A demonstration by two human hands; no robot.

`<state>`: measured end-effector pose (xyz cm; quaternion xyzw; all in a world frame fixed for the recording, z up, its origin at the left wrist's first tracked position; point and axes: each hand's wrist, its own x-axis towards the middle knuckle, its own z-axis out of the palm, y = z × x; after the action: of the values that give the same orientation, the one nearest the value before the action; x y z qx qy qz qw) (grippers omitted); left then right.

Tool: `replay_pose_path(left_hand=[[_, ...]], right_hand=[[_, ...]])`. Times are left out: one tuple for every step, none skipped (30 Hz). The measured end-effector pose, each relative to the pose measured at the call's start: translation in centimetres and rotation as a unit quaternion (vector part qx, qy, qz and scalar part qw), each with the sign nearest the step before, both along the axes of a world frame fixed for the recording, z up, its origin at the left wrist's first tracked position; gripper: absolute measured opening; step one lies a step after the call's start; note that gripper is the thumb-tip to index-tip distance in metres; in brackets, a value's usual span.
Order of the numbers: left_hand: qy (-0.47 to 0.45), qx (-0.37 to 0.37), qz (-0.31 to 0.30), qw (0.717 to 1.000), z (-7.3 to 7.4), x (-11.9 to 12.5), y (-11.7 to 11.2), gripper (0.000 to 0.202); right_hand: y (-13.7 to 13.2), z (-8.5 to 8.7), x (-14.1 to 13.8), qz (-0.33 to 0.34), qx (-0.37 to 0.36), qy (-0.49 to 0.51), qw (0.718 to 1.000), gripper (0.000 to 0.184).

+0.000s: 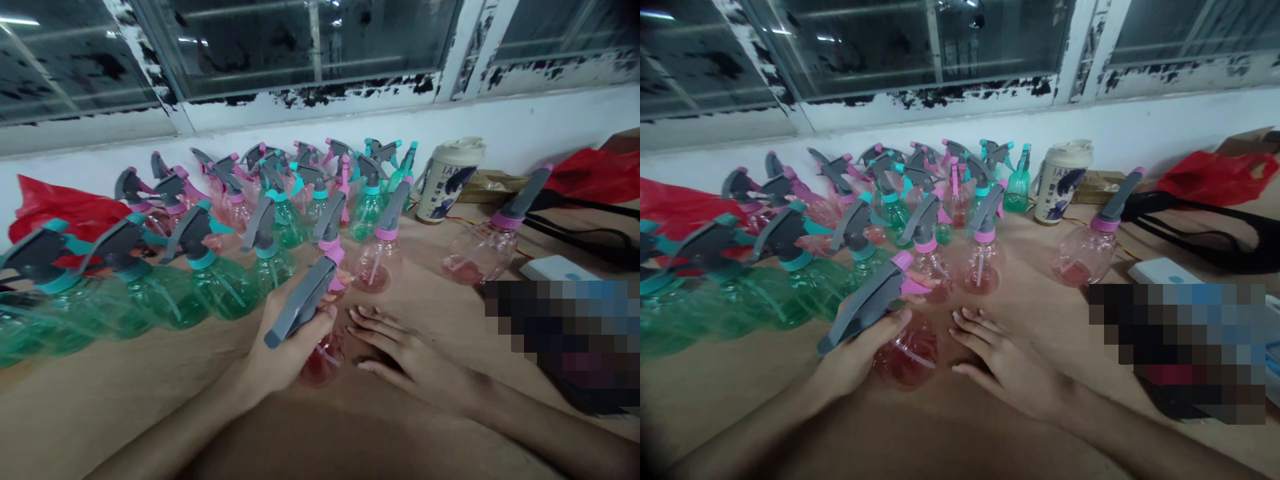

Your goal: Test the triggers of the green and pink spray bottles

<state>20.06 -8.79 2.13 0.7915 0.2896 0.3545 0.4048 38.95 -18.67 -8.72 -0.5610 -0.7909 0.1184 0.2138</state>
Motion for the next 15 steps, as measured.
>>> replay_pose_path(left_hand=[[0.0,0.003,-0.005,1.0,0.03,-0.06,-0.01,0.018],[0.002,0.007,-0.008,1.0,0.06,-0.13,-0.01,0.017],[0.004,0.01,-0.011,1.0,0.08,-0.2,0.0,0.016],[0.009,0.012,-0.012,1.0,0.08,-0.28,0.0,0.015],[0.016,0.013,-0.014,1.0,0.07,-0.35,0.02,0.013],[0.023,0.014,-0.014,1.0,0.05,-0.41,0.04,0.012],[0.028,0.016,-0.012,0.999,0.02,-0.45,0.07,0.01],[0.031,0.018,-0.011,0.999,-0.02,-0.47,0.1,0.008],[0.033,0.021,-0.01,0.999,-0.05,-0.47,0.13,0.006],[0.033,0.023,-0.01,0.999,-0.08,-0.45,0.17,0.005],[0.031,0.024,-0.012,0.999,-0.09,-0.41,0.2,0.006],[0.029,0.023,-0.013,0.999,-0.09,-0.37,0.24,0.007],[0.03,0.02,-0.012,0.999,-0.09,-0.32,0.28,0.008],[0.031,0.015,-0.002,0.999,-0.09,-0.28,0.32,0.008],[0.031,0.009,0.015,0.999,-0.1,-0.25,0.36,0.007]], right_hand=[[-0.01,0.06,-0.04,-0.001,-0.001,-0.003,1.0,0.051],[-0.02,0.11,-0.08,-0.002,-0.002,-0.006,1.0,0.051],[-0.03,0.17,-0.11,-0.002,-0.003,-0.008,1.0,0.05],[-0.03,0.2,-0.12,-0.002,-0.003,-0.009,1.0,0.05],[-0.04,0.23,-0.13,-0.002,-0.003,-0.009,1.0,0.05],[-0.04,0.23,-0.13,-0.001,-0.003,-0.009,1.0,0.05],[-0.04,0.22,-0.13,-0.001,-0.002,-0.009,1.0,0.05],[-0.05,0.2,-0.11,0.0,-0.002,-0.008,1.0,0.05],[-0.05,0.18,-0.1,0.0,-0.001,-0.007,1.0,0.05],[-0.05,0.15,-0.08,0.0,-0.001,-0.006,1.0,0.05],[-0.05,0.13,-0.07,0.0,0.0,-0.006,1.0,0.05],[-0.04,0.11,-0.07,0.0,0.0,-0.006,1.0,0.05],[-0.03,0.09,-0.06,0.0,0.001,-0.006,1.0,0.05],[-0.03,0.07,-0.06,0.0,0.002,-0.005,1.0,0.05],[-0.02,0.05,-0.06,-0.001,0.003,-0.003,1.0,0.05]])
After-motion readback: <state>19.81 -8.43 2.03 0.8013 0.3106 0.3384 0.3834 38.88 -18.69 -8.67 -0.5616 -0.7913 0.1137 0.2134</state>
